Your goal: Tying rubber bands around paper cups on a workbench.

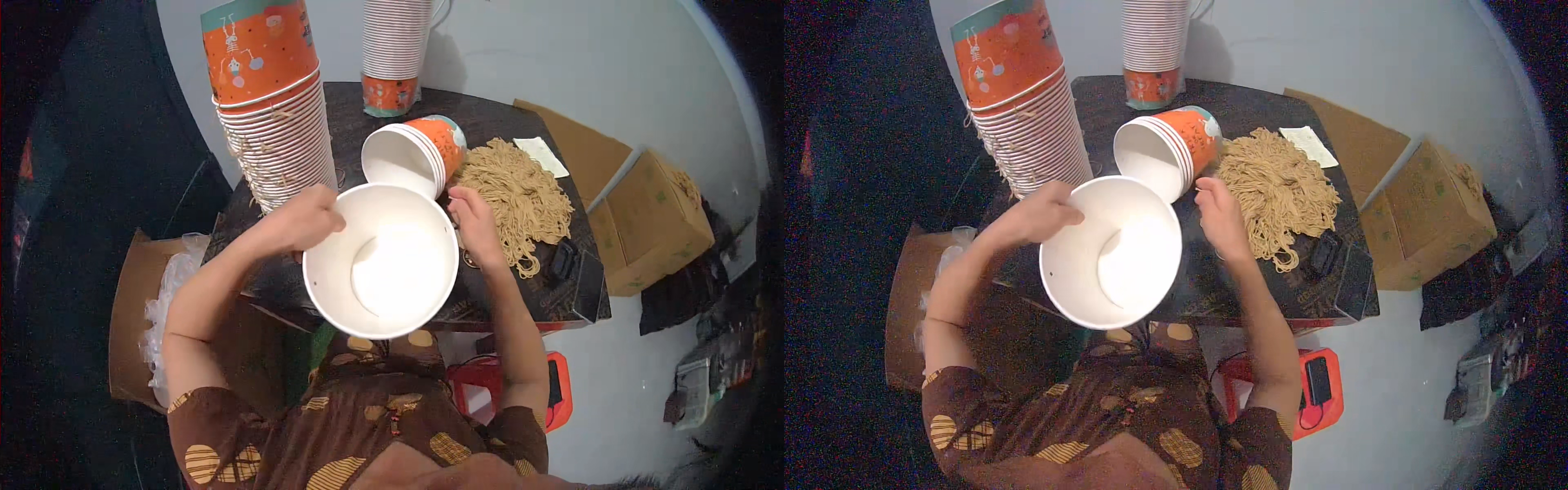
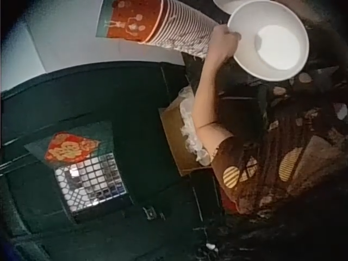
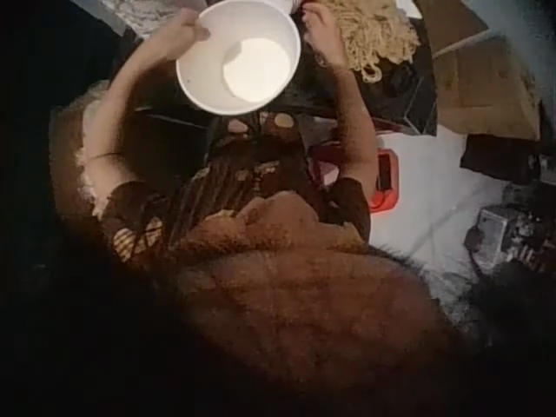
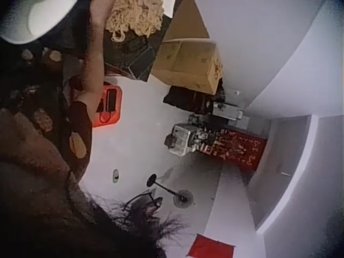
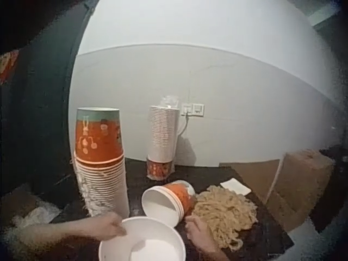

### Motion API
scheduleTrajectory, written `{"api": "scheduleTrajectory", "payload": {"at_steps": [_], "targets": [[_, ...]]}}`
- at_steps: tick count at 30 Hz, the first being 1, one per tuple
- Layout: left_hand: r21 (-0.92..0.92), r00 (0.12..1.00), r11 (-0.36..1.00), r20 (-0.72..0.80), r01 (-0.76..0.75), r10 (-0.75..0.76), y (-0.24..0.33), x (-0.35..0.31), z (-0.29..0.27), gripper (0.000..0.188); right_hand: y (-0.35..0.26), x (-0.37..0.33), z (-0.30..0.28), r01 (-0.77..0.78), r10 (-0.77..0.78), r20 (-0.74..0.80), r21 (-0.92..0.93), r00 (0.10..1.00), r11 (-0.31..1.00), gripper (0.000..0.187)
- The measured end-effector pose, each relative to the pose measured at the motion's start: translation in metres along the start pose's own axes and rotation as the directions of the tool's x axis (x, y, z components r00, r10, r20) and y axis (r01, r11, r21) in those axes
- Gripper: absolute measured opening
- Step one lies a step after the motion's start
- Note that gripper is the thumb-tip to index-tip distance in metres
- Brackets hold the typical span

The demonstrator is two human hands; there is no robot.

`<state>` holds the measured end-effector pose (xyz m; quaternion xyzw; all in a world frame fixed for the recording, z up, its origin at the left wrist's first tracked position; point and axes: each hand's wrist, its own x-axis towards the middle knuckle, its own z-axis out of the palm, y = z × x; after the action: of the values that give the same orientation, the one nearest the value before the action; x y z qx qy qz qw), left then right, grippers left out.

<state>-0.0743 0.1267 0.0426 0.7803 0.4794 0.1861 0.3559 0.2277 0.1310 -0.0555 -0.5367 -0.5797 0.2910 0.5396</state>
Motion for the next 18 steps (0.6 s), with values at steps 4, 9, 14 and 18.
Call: {"api": "scheduleTrajectory", "payload": {"at_steps": [4,9,14,18], "targets": [[-0.097,0.953,0.952,0.121,0.29,-0.278,0.016,0.008,-0.008,0.028,-0.019,-0.026,-0.014,-0.019,0.002,0.062,0.275,0.998,0.961,0.023],[-0.045,0.945,0.951,0.131,0.307,-0.299,0.022,0.019,-0.006,0.027,-0.057,-0.08,-0.018,0.015,-0.031,0.053,0.273,0.998,0.962,0.024],[0.199,0.98,0.968,0.095,0.154,-0.176,-0.003,0.039,-0.008,0.029,-0.069,-0.112,-0.014,-0.007,-0.096,0.201,0.458,0.975,0.889,0.034],[0.385,0.989,0.917,0.137,-0.106,0.057,0.008,0.042,-0.011,0.036,-0.076,-0.121,-0.005,-0.106,-0.041,0.255,0.535,0.966,0.838,0.043]]}}
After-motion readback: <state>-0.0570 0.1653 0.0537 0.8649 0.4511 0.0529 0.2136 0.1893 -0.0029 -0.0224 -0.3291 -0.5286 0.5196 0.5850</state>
